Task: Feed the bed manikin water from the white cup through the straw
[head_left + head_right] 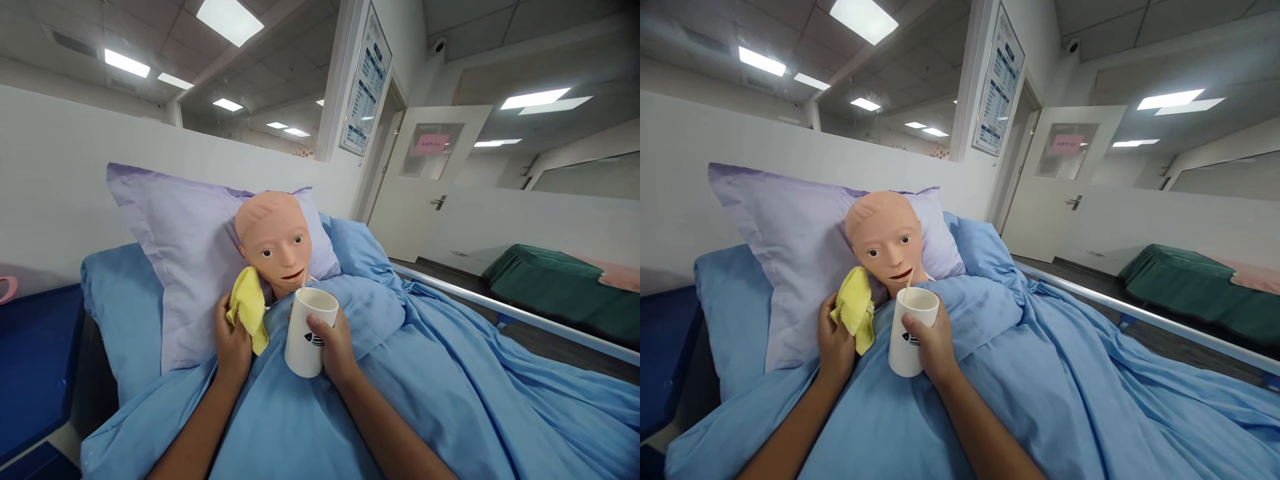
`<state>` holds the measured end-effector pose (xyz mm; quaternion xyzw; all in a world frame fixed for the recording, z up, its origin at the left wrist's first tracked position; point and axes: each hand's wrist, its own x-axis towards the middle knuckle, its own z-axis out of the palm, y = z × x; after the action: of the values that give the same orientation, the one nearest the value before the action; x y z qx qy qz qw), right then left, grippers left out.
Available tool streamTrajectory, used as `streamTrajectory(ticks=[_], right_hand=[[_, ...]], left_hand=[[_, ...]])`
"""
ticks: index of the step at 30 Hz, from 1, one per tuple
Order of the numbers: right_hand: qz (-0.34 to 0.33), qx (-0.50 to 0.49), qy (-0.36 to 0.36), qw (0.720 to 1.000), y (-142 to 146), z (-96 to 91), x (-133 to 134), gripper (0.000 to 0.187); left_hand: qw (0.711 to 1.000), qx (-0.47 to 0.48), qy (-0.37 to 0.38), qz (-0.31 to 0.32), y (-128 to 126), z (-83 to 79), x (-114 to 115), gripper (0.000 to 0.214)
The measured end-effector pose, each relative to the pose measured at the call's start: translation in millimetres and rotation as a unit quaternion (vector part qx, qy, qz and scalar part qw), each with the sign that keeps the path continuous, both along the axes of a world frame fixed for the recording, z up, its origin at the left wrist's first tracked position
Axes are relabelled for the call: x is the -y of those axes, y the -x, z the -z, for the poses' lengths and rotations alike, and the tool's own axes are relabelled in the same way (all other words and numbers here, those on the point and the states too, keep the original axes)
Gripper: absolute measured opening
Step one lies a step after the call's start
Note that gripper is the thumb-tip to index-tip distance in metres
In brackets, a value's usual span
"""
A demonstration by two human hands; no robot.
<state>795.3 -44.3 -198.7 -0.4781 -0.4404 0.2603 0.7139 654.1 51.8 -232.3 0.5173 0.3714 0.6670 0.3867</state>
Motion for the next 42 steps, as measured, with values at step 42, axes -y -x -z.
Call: streamTrajectory(ticks=[42], right_hand=[[-0.098, -0.073, 0.031, 0.992, 4.1, -2.3, 2.8, 0.05]], left_hand=[[0.999, -0.009, -0.005, 0.035, 4.0, -1.2, 4.6, 0.039]])
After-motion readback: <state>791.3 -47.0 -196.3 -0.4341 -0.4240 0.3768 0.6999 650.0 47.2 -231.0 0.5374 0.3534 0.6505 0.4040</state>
